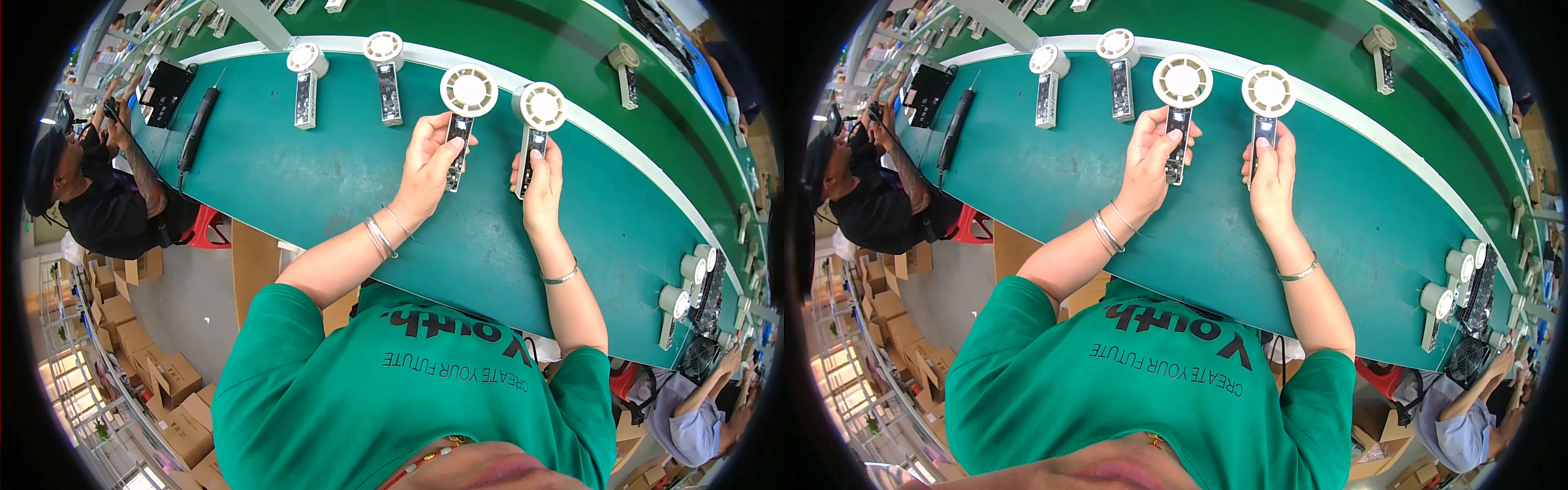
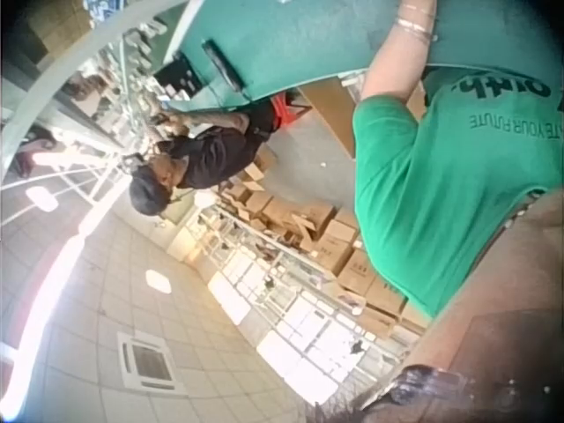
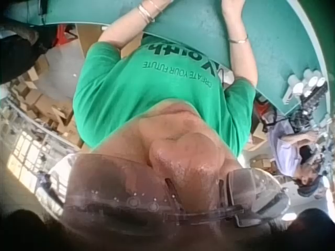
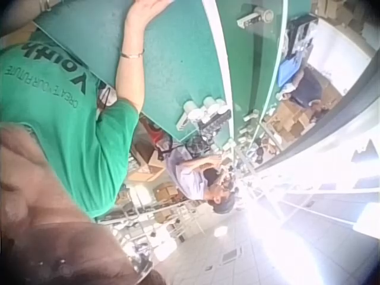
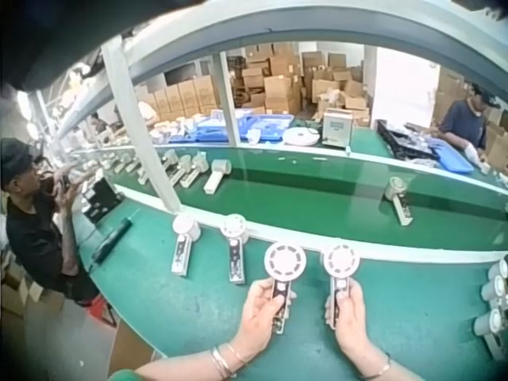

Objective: The person assembles small handheld fan components by hand, joining circuit boards and plastic housings on an industrial production line.

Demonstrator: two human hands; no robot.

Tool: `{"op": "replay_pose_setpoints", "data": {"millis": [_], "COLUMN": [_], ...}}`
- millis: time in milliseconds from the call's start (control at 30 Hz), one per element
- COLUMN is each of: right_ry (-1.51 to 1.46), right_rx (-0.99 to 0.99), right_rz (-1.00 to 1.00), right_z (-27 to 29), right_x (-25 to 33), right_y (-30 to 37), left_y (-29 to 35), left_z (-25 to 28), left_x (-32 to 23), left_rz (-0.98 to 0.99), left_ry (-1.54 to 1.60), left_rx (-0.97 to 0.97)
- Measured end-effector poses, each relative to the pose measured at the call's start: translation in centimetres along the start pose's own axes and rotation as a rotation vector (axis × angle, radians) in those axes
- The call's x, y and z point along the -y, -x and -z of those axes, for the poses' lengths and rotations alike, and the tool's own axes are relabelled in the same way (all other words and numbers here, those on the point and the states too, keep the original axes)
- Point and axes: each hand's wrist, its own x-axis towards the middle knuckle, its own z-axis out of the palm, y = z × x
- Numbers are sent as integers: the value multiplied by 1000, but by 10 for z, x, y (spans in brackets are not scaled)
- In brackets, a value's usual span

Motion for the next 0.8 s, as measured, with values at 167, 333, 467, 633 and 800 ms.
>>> {"op": "replay_pose_setpoints", "data": {"millis": [167,333,467,633,800], "right_ry": [-9,-5,2,-1,-17], "right_rx": [-3,3,-6,-4,-5], "right_rz": [3,-2,-4,-11,-3], "right_z": [0,-1,-1,-1,0], "right_x": [0,2,2,2,2], "right_y": [0,1,2,0,0], "left_y": [-1,1,0,0,-1], "left_z": [2,0,0,-1,-1], "left_x": [1,0,0,-1,0], "left_rz": [27,-19,-5,10,11], "left_ry": [-16,-8,19,27,33], "left_rx": [2,8,-3,-10,-13]}}
